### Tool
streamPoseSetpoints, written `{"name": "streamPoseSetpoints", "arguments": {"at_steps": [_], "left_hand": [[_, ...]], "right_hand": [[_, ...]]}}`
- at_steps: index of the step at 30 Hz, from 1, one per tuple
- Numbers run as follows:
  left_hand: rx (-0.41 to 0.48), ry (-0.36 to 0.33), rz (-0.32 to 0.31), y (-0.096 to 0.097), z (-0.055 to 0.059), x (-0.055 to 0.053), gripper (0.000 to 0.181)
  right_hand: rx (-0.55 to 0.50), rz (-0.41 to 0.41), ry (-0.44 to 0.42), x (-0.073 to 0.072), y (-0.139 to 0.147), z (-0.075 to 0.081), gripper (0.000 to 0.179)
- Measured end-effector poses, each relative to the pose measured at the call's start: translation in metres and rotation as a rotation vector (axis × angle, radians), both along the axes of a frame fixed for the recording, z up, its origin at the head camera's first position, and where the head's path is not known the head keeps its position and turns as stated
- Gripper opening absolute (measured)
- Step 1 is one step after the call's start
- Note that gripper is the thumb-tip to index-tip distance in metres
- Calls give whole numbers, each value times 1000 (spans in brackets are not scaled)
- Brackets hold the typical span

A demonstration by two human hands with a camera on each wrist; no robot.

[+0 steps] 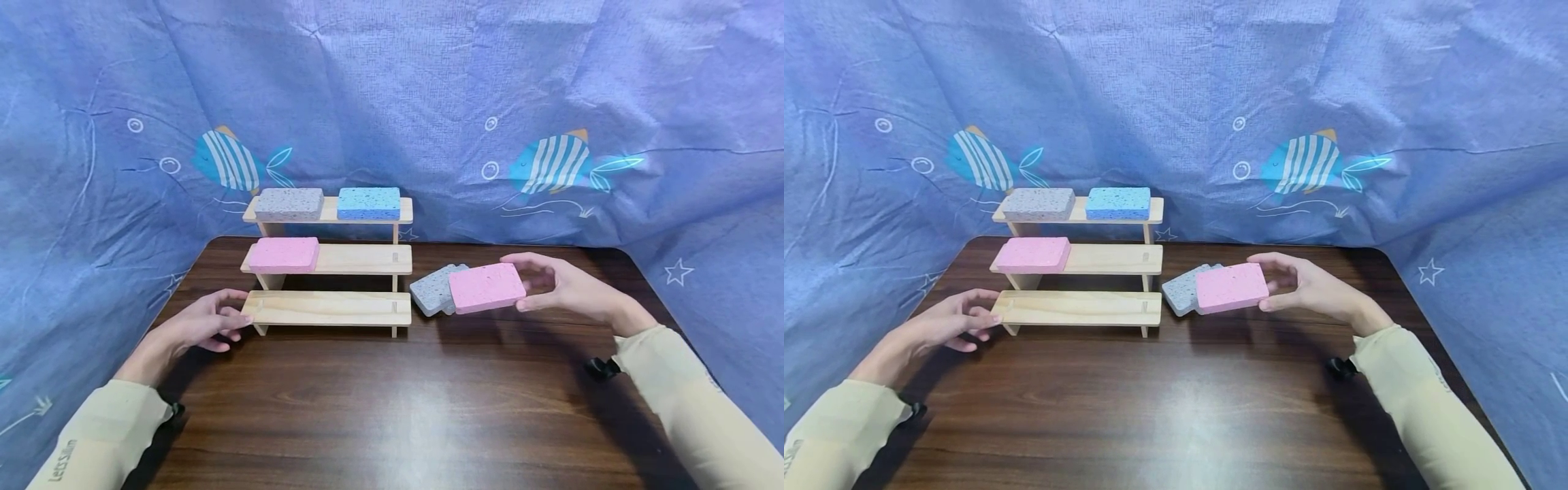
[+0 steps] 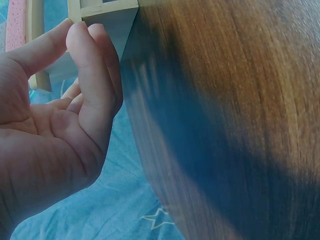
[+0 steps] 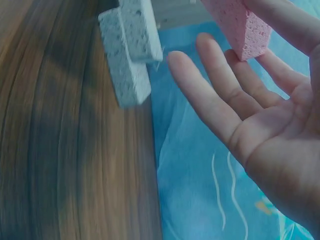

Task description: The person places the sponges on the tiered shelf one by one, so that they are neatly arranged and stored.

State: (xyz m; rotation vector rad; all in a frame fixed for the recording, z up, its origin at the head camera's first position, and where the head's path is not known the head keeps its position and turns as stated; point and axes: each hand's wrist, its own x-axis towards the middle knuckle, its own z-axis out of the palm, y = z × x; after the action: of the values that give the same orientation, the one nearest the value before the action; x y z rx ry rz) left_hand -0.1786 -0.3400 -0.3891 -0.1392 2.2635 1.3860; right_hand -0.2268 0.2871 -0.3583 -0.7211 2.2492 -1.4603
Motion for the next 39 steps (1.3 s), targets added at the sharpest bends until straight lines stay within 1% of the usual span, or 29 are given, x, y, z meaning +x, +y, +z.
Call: {"name": "streamPoseSetpoints", "arguments": {"at_steps": [5,8,11,15,19,30,39], "left_hand": [[-1,-2,3,1,1,0,77],[-7,-4,4,1,1,0,77],[-14,-4,4,0,1,0,77],[-18,-3,4,0,1,0,77],[-26,-1,3,0,0,0,77],[-19,-1,1,1,1,2,78],[-25,-1,-1,0,0,1,77]], "right_hand": [[-43,-4,55,-2,-18,6,79],[-97,12,61,-3,-30,8,79],[-155,23,45,-4,-44,12,78],[-226,27,1,-7,-62,15,79],[-273,27,-28,-11,-79,16,79],[-337,12,-35,-18,-118,18,79],[-363,12,-36,-23,-140,14,78]]}}
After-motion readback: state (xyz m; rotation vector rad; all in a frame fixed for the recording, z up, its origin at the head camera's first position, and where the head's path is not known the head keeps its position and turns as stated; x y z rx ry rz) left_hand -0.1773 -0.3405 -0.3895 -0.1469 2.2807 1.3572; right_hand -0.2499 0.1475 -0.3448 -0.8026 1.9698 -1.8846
